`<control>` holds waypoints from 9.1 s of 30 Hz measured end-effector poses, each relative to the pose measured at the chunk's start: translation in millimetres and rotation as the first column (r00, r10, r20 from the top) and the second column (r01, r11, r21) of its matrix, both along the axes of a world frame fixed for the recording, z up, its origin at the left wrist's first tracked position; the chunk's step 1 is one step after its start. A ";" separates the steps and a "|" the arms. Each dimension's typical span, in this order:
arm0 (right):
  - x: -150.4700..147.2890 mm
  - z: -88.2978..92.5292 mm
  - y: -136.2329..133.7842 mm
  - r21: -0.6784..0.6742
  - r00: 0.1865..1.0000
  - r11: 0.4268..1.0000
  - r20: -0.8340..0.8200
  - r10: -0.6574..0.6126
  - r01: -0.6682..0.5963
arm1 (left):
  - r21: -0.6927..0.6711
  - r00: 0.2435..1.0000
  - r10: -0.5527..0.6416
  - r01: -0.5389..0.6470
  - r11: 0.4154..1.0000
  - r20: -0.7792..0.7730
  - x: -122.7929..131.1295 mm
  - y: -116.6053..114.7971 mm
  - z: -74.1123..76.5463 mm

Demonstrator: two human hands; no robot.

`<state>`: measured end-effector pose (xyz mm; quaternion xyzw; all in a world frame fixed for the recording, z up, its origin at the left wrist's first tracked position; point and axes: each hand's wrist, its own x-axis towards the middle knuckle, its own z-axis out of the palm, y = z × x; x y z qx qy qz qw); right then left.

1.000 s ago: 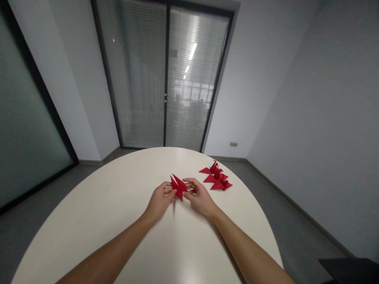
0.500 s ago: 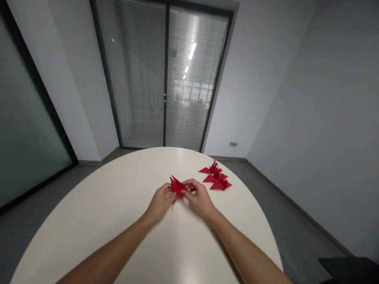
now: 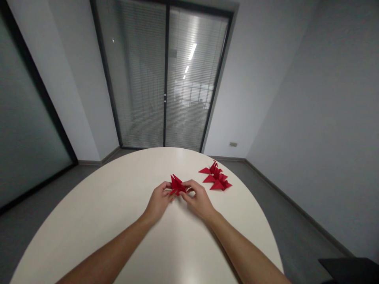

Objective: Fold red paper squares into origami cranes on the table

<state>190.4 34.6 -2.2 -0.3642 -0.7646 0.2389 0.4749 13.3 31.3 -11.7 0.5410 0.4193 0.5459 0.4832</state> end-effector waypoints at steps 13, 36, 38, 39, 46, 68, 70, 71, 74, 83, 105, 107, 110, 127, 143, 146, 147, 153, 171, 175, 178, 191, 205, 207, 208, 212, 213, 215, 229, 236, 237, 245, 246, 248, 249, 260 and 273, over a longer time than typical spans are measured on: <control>2.1 0.1 -0.7 0.127 0.993 0.986 0.041 -0.111 0.105 | -0.033 1.000 0.025 -0.025 0.999 0.001 1.2 -1.1 2.5; -1.5 15.0 -10.2 0.452 0.967 0.892 0.236 -0.093 -0.025 | 0.027 0.997 -0.035 0.033 0.999 0.069 -0.8 -11.5 15.0; -1.4 14.7 -10.1 0.441 0.968 0.897 0.239 -0.075 -0.040 | 0.036 0.998 -0.026 0.024 0.999 0.057 -0.7 -11.6 14.6; -1.6 14.3 -10.1 0.429 0.970 0.902 0.234 -0.064 -0.044 | 0.037 0.999 -0.020 0.019 0.999 0.047 -0.6 -11.3 14.1; -0.9 8.6 -4.9 0.279 0.990 0.955 0.061 -0.125 0.103 | 0.038 1.000 0.007 -0.007 0.999 -0.014 1.3 -6.8 8.1; 6.8 6.7 2.0 -0.060 0.993 0.994 -0.081 0.082 -0.087 | 0.187 0.998 0.008 0.004 0.982 -0.061 -2.8 -5.6 3.7; 8.0 9.9 1.4 0.024 0.992 0.995 -0.076 0.102 -0.101 | 0.243 0.997 0.016 0.003 0.970 -0.077 -3.4 -5.7 4.7; 8.6 11.1 1.4 0.056 0.991 0.993 -0.073 0.110 -0.106 | 0.266 0.996 0.016 0.009 0.964 -0.091 -3.7 -6.0 5.2; 10.2 11.8 2.3 0.090 0.992 0.990 -0.055 0.111 -0.106 | 0.331 0.987 0.030 0.023 0.943 -0.155 -5.3 -7.2 5.9; 14.4 14.2 -5.3 -0.065 0.991 0.988 -0.002 0.137 -0.137 | 0.435 0.931 0.140 0.023 0.900 -0.339 -10.9 -9.1 4.7; 8.5 4.6 5.9 -0.154 0.990 0.987 -0.141 0.032 -0.053 | 0.472 0.909 0.120 0.091 0.877 -0.399 -8.5 -12.5 6.2; 8.3 5.6 5.3 -0.162 0.988 0.985 -0.151 0.030 -0.055 | 0.465 0.909 0.108 0.102 0.879 -0.403 -8.9 -12.6 6.1; 8.3 8.0 3.5 -0.176 0.990 0.983 -0.137 0.021 -0.045 | 0.461 0.915 0.094 0.106 0.881 -0.392 -9.1 -13.1 6.8; 8.2 6.3 1.4 -0.190 0.956 0.964 -0.261 0.135 -0.188 | 0.326 0.947 0.057 0.051 0.944 -0.316 -8.2 -9.7 5.0; 15.1 5.6 0.6 -0.254 0.931 0.913 -0.265 0.251 -0.319 | 0.242 0.976 0.091 -0.042 0.969 -0.197 -6.6 -5.2 3.5; 12.5 2.0 4.1 -0.275 0.953 0.932 -0.254 0.165 -0.235 | 0.225 0.978 0.072 -0.027 0.974 -0.195 -6.0 -7.3 7.1; 11.6 0.7 5.3 -0.287 0.954 0.932 -0.262 0.145 -0.221 | 0.216 0.978 0.062 -0.017 0.976 -0.201 -5.7 -8.2 8.3; 9.9 -2.3 7.4 -0.331 0.948 0.918 -0.294 0.121 -0.220 | 0.156 0.988 -0.006 0.030 0.987 -0.155 -3.6 -10.3 8.4; 5.5 2.7 -2.7 -0.307 0.949 0.908 -0.225 0.221 -0.284 | 0.193 0.953 0.098 -0.043 0.980 -0.286 -2.3 -5.6 5.2; 4.0 1.1 -2.7 -0.286 0.956 0.927 -0.232 0.181 -0.245 | 0.189 0.956 0.097 -0.045 0.981 -0.276 -2.0 -6.1 5.2; 5.3 0.1 -0.4 -0.312 0.960 0.926 -0.243 0.139 -0.214 | 0.183 0.961 0.084 -0.035 0.982 -0.265 -2.0 -7.9 7.1; 7.8 -2.2 4.8 -0.437 0.969 0.879 -0.227 0.095 -0.188 | 0.008 0.981 -0.053 0.055 0.998 -0.185 -5.4 0.1 -7.5; 16.5 -12.3 11.4 -0.161 0.953 0.978 0.292 -0.083 0.134 | 0.235 0.722 0.176 -0.019 0.972 -0.669 -11.6 -5.7 -4.0; 16.6 -11.6 10.6 -0.107 0.940 0.982 0.321 -0.117 0.159 | 0.248 0.719 0.182 -0.013 0.969 -0.671 -12.2 -4.3 -5.9; 16.5 -11.5 10.3 -0.095 0.933 0.981 0.336 -0.126 0.166 | 0.249 0.716 0.182 -0.011 0.968 -0.674 -12.5 -3.7 -6.9; 15.9 -12.8 10.3 -0.116 0.925 0.976 0.354 -0.135 0.186 | 0.234 0.735 0.165 -0.009 0.972 -0.657 -13.5 -2.5 -9.4; 15.7 -13.3 10.4 -0.129 0.928 0.974 0.349 -0.133 0.188 | 0.219 0.747 0.157 -0.015 0.976 -0.646 -13.6 -2.3 -9.6; 15.4 -14.0 10.5 -0.154 0.933 0.970 0.335 -0.127 0.187 | 0.175 0.774 0.132 -0.028 0.984 -0.619 -13.8 -2.0 -9.7; 13.5 -7.6 6.3 -0.103 0.938 0.993 0.346 -0.019 0.058 | 0.096 0.789 -0.094 0.190 0.977 -0.608 -30.3 6.5 -5.4; 18.2 1.2 2.1 -0.084 0.932 0.991 0.342 0.124 -0.101 | 0.152 0.737 -0.113 0.282 0.947 -0.666 -34.1 4.7 0.2; 19.3 3.1 1.4 -0.085 0.927 0.989 0.346 0.144 -0.122 | 0.162 0.727 -0.104 0.286 0.944 -0.678 -34.3 4.6 0.2; 20.3 8.4 0.5 0.003 0.888 0.980 0.425 0.178 -0.198 | 0.167 0.660 -0.097 0.325 0.931 -0.745 -36.5 4.5 3.8; 20.3 7.7 0.7 -0.005 0.887 0.981 0.427 0.178 -0.194 | 0.172 0.649 -0.093 0.332 0.927 -0.755 -36.6 4.1 4.3; 20.8 5.9 1.4 -0.017 0.885 0.981 0.429 0.181 -0.192 | 0.191 0.630 -0.076 0.345 0.919 -0.773 -36.9 3.2 5.0; 21.2 4.9 1.9 -0.018 0.883 0.980 0.431 0.188 -0.199 | 0.202 0.620 -0.068 0.355 0.913 -0.782 -37.0 2.6 5.4; 24.8 4.3 2.8 -0.013 0.851 0.971 0.480 0.215 -0.238 | 0.228 0.536 -0.033 0.413 0.882 -0.844 -37.2 -6.0 17.0; 22.1 12.8 -3.2 -0.104 0.881 0.988 0.449 0.150 -0.115 | 0.202 0.523 -0.044 0.404 0.892 -0.851 -38.3 -4.8 14.1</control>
